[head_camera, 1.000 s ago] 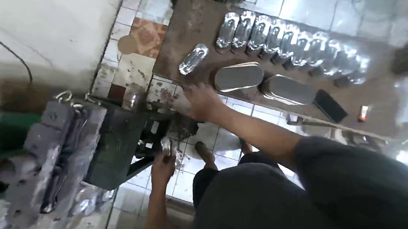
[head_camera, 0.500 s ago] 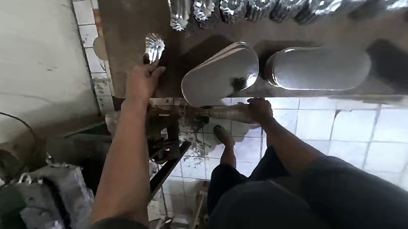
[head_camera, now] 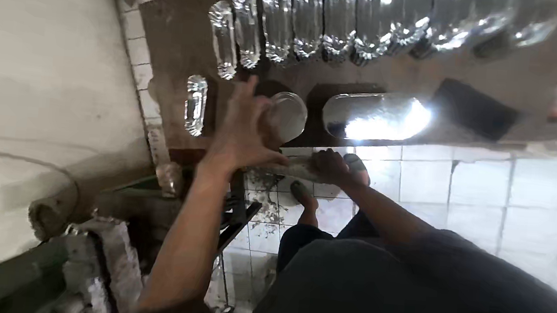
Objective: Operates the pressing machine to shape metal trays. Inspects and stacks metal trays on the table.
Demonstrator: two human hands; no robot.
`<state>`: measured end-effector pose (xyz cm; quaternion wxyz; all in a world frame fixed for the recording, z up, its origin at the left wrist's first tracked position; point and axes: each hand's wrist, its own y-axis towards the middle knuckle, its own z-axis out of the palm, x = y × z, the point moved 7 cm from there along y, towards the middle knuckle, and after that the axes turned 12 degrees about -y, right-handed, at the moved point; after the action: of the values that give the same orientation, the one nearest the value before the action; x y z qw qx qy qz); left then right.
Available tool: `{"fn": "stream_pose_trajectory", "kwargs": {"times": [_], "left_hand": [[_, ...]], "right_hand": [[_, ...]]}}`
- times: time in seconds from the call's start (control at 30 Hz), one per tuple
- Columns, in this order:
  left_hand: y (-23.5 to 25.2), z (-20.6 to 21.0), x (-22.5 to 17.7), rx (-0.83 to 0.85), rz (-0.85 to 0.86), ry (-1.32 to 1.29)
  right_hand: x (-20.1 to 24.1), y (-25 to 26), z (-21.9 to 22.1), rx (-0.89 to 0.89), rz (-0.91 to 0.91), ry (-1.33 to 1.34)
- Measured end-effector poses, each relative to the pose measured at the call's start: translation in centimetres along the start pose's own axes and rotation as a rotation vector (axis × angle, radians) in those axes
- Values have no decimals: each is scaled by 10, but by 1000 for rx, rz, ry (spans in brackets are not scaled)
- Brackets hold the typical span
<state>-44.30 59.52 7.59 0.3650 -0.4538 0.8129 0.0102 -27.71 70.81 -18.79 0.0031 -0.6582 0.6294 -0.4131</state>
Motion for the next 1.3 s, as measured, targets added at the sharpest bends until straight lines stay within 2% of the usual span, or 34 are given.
{"fn": "stream_pose_trajectory", "kwargs": {"times": [0.07, 0.13, 0.27, 0.4, 0.47, 0.57, 0.7, 0.83, 0.97, 1.03, 1.1, 1.17, 1.2, 1.27, 1.3], "left_hand": [[11, 30, 1, 73, -32, 148], [21, 33, 7, -30, -68, 171], [23, 33, 5, -18, -153, 174], [-1, 25, -27, -31, -99, 267], [-7, 28, -37, -59, -51, 218], [-12, 36, -16, -74, 32, 155], [-16, 17, 18, -45, 88, -182], [-18, 3, 32, -111, 132, -609], [-15, 8, 43, -108, 145, -683], [-15, 6, 45, -133, 167, -686], [-16, 6, 47, -167, 203, -675], [-17, 8, 48, -178, 232, -618], [-17, 10, 45, -172, 249, -573], [-20, 11, 34, -165, 284, -479], [-22, 11, 30, -173, 287, -428]], "right_hand": [[-12, -24, -11, 18, -98, 100], [-45, -54, -20, -37, -56, 215], [-133, -149, -17, 211, 191, 262], [-217, -250, -6, 478, 357, 90], [-253, -291, -7, 528, 487, 38], [-276, -320, -7, 563, 573, -16], [-241, -297, -29, 518, 539, 73], [-177, -251, -79, 245, 495, 212], [-101, -221, -146, 71, 321, 287], [-68, -204, -176, -77, 133, 177], [-30, -188, -210, -321, -75, -18], [4, -166, -234, -501, -196, -255], [17, -152, -241, -526, -202, -380], [22, -118, -241, -367, -160, -549], [18, -104, -240, -276, -165, -546]]}}
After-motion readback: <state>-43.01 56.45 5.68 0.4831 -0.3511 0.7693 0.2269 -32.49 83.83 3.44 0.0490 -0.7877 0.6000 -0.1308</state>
